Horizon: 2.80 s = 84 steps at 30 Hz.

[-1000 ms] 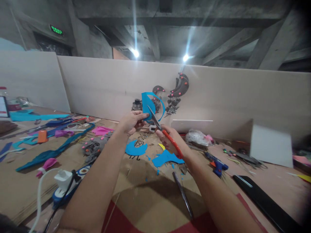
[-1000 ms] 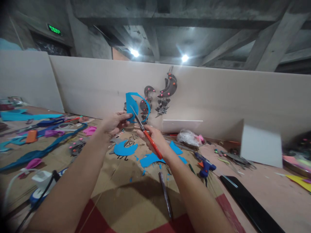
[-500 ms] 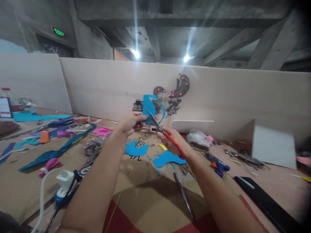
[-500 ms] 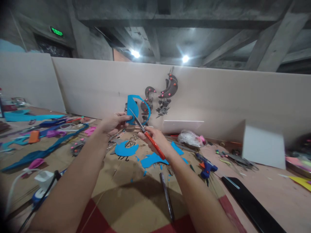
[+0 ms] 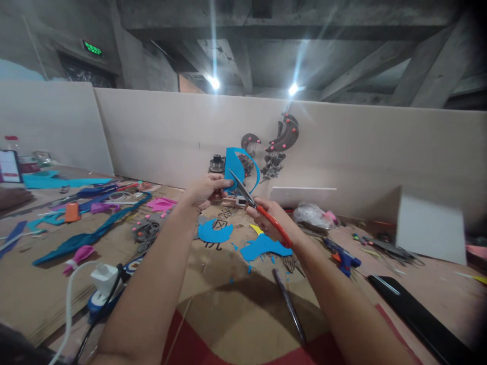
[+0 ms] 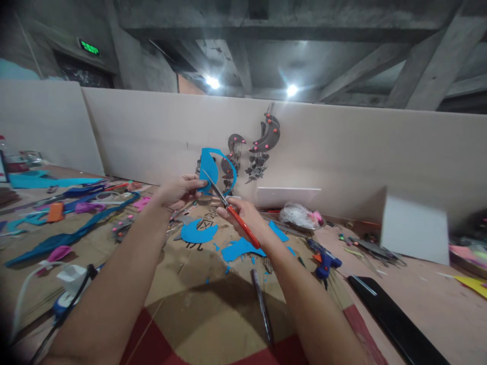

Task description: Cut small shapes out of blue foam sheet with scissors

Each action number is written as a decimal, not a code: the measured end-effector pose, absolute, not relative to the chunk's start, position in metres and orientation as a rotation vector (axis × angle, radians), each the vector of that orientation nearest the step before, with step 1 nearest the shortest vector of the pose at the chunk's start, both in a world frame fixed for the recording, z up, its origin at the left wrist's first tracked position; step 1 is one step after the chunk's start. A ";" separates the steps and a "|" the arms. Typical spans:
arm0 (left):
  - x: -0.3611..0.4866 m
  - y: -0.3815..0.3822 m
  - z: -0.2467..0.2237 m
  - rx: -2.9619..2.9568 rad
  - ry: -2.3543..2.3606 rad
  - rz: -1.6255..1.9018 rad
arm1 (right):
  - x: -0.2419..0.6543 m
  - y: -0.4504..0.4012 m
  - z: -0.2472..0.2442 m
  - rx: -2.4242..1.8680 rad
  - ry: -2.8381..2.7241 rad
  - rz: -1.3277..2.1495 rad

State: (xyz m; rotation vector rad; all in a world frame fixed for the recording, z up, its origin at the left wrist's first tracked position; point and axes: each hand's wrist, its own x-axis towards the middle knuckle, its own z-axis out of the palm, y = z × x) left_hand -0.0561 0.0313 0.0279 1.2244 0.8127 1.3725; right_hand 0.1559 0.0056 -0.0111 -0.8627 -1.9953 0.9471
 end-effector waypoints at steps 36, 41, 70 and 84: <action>-0.055 0.035 0.026 1.167 0.814 1.339 | 0.153 0.001 -0.011 -0.904 -1.969 0.945; -0.058 0.039 0.023 1.180 0.795 1.322 | 0.154 0.001 -0.009 -0.909 -2.009 0.903; -0.017 0.025 0.015 1.676 0.899 1.245 | 0.146 0.004 -0.007 -0.723 -1.471 0.581; -0.015 0.032 0.008 2.307 1.347 1.066 | 0.176 -0.001 0.010 -0.688 -1.613 0.031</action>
